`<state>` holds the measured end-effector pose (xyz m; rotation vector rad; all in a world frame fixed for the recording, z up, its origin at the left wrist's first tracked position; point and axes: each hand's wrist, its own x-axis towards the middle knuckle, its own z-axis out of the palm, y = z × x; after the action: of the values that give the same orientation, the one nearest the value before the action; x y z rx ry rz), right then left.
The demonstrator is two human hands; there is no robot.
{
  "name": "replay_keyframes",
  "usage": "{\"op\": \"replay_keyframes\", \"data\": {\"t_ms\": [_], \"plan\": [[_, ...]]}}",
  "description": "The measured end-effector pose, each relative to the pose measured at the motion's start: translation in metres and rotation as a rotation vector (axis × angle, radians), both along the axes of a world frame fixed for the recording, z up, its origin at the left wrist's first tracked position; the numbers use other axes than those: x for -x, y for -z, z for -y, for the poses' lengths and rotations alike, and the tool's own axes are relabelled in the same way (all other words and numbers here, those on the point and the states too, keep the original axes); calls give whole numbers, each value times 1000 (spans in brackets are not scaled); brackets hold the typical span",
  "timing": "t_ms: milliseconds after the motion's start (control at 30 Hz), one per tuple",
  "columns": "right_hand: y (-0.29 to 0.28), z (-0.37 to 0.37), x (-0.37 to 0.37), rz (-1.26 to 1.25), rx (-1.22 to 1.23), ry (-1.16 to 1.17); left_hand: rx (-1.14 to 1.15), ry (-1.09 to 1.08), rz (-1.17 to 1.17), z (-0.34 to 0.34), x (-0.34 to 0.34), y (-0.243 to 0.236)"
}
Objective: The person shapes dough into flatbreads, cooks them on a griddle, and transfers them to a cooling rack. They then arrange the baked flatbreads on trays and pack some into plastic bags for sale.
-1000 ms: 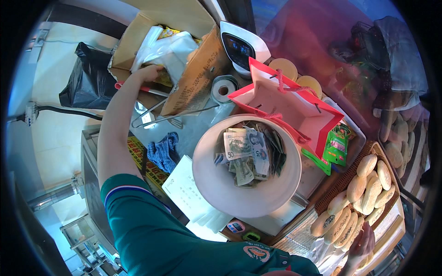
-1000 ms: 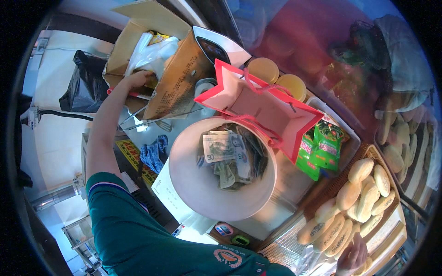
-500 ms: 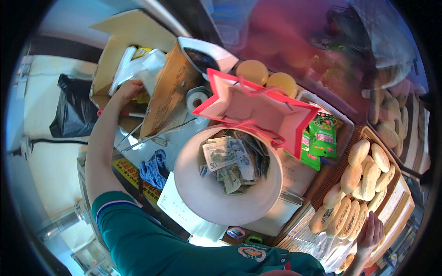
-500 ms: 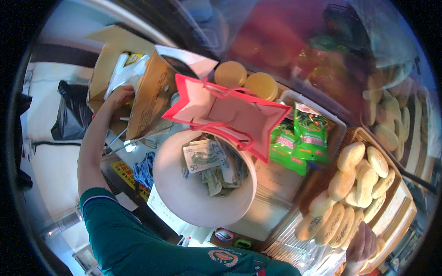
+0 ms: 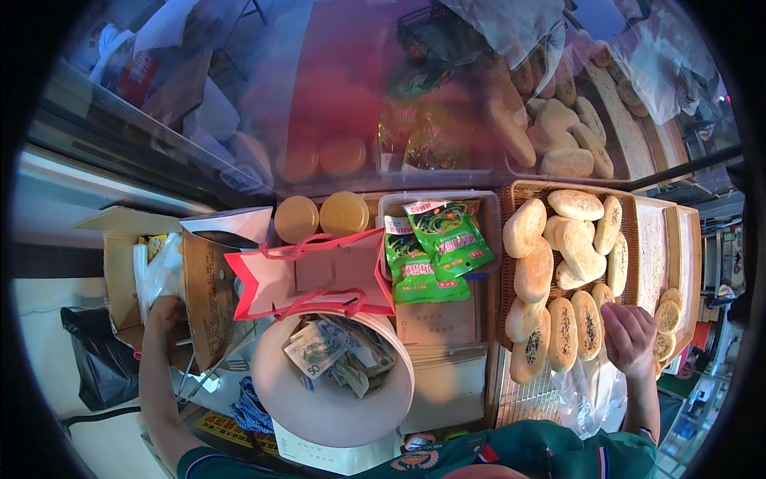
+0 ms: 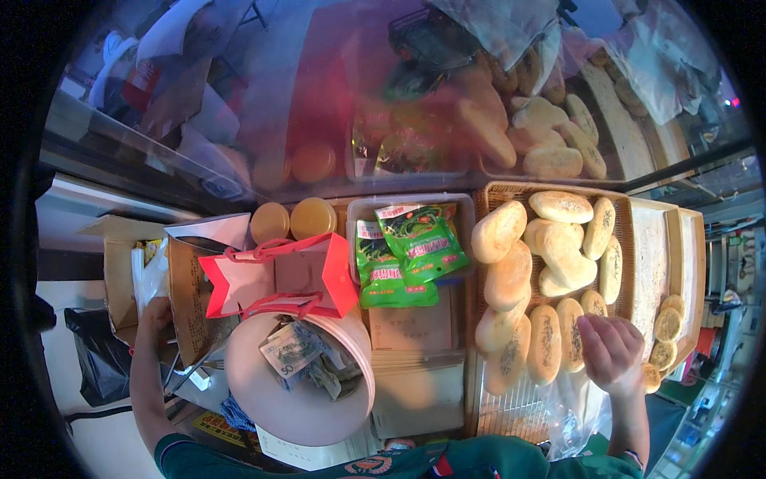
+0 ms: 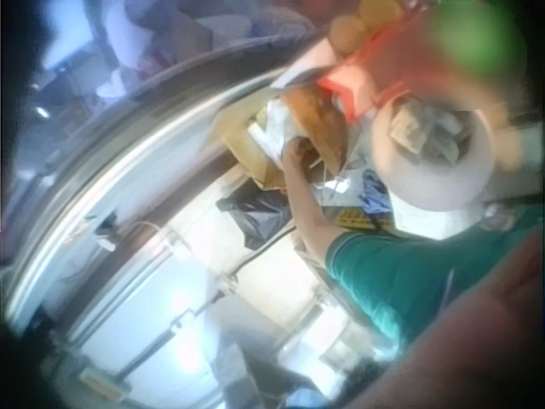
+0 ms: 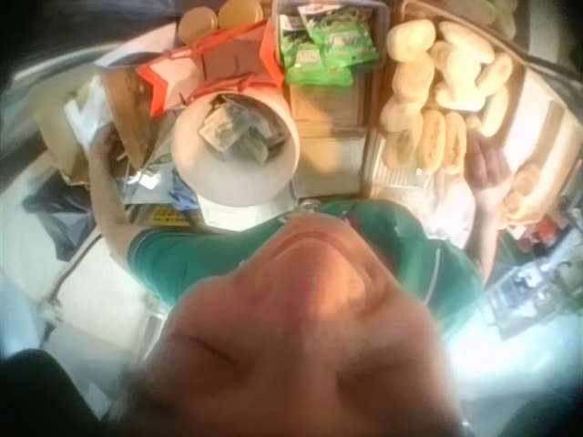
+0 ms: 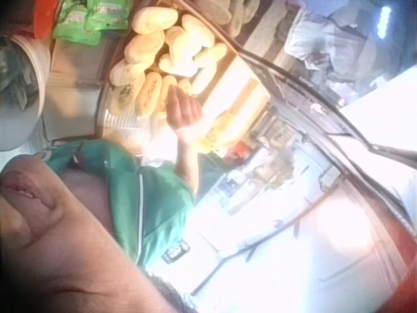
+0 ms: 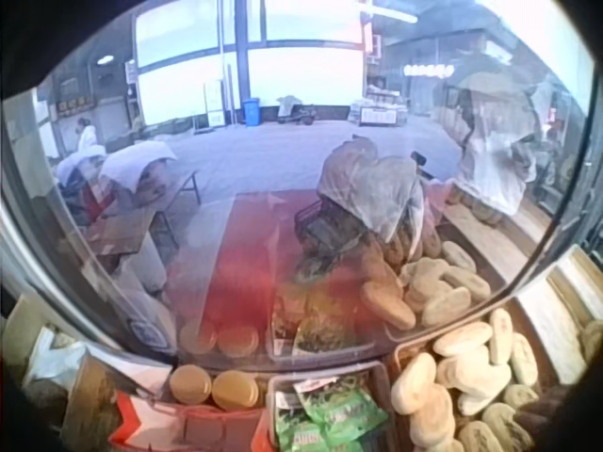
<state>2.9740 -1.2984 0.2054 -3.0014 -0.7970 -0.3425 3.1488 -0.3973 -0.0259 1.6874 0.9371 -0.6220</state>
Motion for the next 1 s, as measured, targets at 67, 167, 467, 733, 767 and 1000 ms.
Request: {"op": "replay_keyframes", "data": {"t_ms": [67, 167, 467, 733, 767, 1000], "plan": [[1, -1, -1, 12, 0, -9, -10, 4, 23, 9, -1, -6], [-1, -1, 0, 29, -3, -16, -182, 38, 62, 21, -8, -13], [-13, 7, 13, 85, 7, 3, -520, 324, 151, 36, 4, -11], [-8, 16, 22, 46, 29, 80, -1189, 871, 181, 32, -3, 4], [-5, 18, 24, 25, 33, 104, -1191, 873, 314, 29, -4, 6], [2, 25, 26, -8, -25, 65, -1065, 772, 43, -26, -5, -27]]}}
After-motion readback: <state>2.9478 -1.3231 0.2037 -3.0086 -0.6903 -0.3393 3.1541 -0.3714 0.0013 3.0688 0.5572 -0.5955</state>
